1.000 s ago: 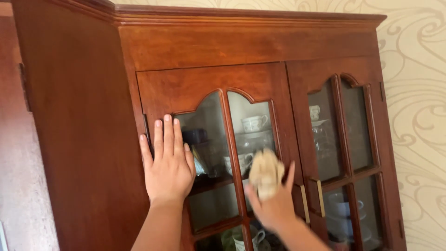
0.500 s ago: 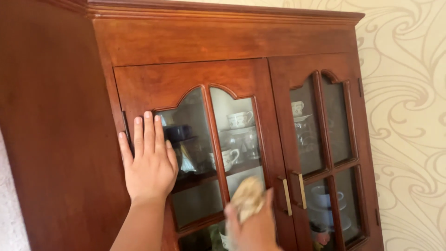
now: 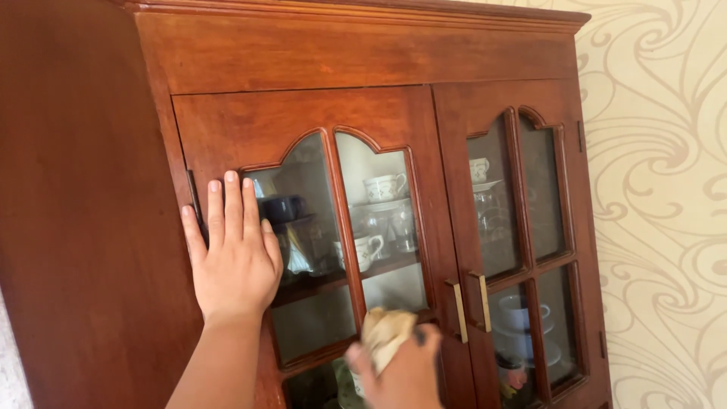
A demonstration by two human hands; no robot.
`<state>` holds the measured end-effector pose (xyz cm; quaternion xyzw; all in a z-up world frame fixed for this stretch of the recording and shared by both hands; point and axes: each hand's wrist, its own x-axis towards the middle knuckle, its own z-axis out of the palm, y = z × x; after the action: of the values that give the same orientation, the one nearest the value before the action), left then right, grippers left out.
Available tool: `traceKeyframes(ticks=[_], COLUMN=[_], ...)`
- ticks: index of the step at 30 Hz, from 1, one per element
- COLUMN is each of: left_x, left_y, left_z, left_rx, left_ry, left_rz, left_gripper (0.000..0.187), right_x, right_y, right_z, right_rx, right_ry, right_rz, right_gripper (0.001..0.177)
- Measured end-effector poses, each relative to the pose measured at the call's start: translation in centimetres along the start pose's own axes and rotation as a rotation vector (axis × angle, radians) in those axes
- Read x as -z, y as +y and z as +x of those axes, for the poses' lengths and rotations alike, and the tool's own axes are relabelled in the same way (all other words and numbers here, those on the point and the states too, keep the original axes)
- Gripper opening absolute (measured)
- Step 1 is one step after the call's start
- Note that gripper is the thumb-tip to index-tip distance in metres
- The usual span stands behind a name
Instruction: Cleaning the exterior glass and wood of a china cabinet using a spray bottle and cloth.
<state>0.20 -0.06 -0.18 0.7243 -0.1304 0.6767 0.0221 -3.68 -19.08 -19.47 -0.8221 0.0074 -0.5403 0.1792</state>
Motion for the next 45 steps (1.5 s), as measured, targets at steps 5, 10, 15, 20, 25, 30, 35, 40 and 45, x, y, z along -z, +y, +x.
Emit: traceKeyframes(ticks=[5,10,15,20,25,30,35,40,45], left_x=[0.1,0.1,0.2,0.1,0.2,0.1,0.3,0.4,0.2], left_y=[-0.2,-0.1,-0.2,-0.1,-0.1,-0.3,-0.2,-0.2,-0.2], left_z=[0.0,0.0,0.0,0.0,0.0,-0.1,-0.2,0.0,0.1], left_rx=[-0.002,0.006,-0.006,0.003,0.010,-0.003,-0.002,-0.003,0.009], left_ry=[-0.018,-0.001,-0.012,-0.002,-0.013,0.008,-0.002,0.018,0.004], left_rz=[0.068,0.017,0.038,0.017,0.023,0.006,0.012,-0.011,-0.012], left_gripper=[0.064,0.063,0.064,0.064,0.064,0.063,0.063,0.064,0.064], right_x=[-1.5,-2.5,-2.8,0.3,2.9,0.9,-0.2,1.6,-2.9], right_y=[5.1,3.7,1.0,-1.0,-2.1,-0.2,3.9,2.2,2.3], right_z=[-0.9,-0.8,-1.8,5.4,10.9,3.6,-0.8,4.3,5.8], right_rx=[0.039,-0.165,0.256,0.349,0.280,0.333,0.368,0.388,0.164], right_ry=[-0.058,0.071,0.134,0.209,0.044,0.220,0.182,0.277,0.207], right_rz=[0.167,0.099,0.035,-0.037,-0.021,0.115,0.084,-0.084,0.226], right_gripper=[0.050,0.050,0.065,0.074,0.063,0.056,0.045,0.049,0.099])
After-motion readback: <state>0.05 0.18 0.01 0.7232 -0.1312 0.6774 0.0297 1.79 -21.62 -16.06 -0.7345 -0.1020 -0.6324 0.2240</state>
